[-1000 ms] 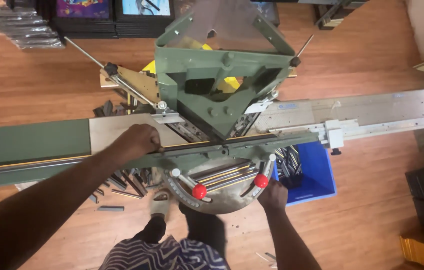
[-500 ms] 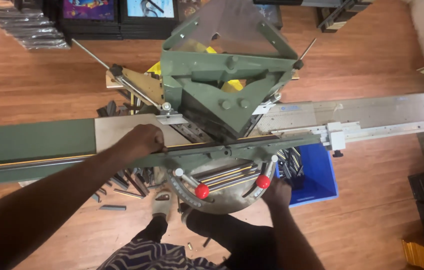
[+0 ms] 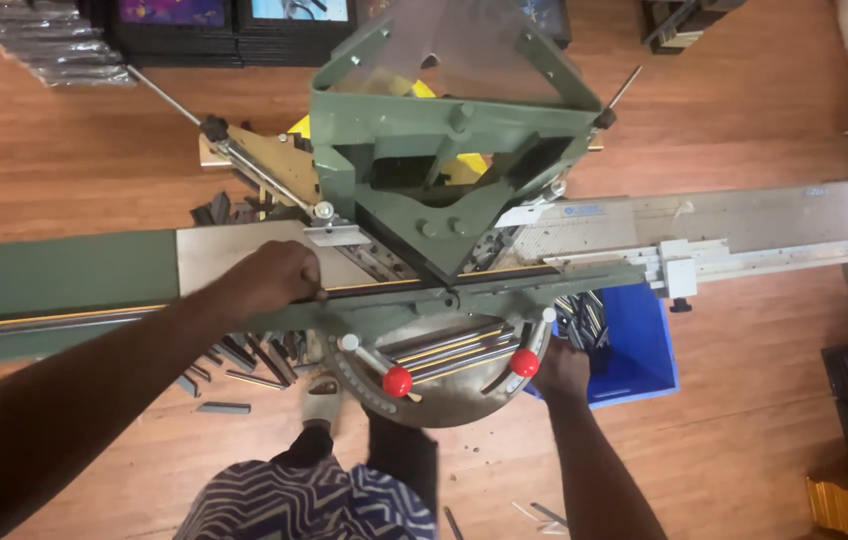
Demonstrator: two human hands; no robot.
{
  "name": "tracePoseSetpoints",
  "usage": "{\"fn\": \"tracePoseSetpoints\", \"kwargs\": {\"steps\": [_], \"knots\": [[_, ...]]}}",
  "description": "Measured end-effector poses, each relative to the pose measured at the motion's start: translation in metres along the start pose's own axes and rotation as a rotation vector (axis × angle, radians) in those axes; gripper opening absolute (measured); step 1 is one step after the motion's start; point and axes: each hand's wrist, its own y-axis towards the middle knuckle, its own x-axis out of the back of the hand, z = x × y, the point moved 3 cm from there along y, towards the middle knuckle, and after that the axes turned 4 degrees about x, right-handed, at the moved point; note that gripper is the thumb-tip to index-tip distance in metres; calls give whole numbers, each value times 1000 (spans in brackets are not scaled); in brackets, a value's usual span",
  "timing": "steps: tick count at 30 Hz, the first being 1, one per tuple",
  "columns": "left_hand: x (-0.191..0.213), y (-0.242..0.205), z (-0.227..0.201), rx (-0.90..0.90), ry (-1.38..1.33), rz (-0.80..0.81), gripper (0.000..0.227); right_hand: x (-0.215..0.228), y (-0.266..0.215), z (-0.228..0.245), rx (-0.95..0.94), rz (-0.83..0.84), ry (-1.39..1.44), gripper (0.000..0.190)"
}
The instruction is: The recorder is selecting a piece of frame molding and using a specialized miter cutting machine to cut it to the correct length for an art frame.
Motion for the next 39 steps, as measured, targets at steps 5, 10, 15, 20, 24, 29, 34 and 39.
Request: {"fn": "tracePoseSetpoints", "kwargs": {"steps": [5,10,15,20,24,29,34,39], "knots": [[-7,6,6,-53,97,-12,13,-18,-25,2,-84,-2,-119,25],[-12,-2,11,-128,30,-70,14,-11,-88,92,-292,41,-158,32],[-20,-6,24,-273,-21,-238,10,0,-108,122,-527,214,174,31],[-16,-5,30,-263,-76,-232,10,60,-41,36,-201,5,95,34],[-16,-8,29,-263,-106,-176,14,186,48,46,-130,-228,344,47],[6,-23,53,-246,8,-140,16,168,121,39,363,-31,407,48],[28,-57,87,-204,120,-164,19,155,138,41,548,174,294,46],[36,-48,85,14,13,-9,22,172,133,24,509,141,410,42]]}}
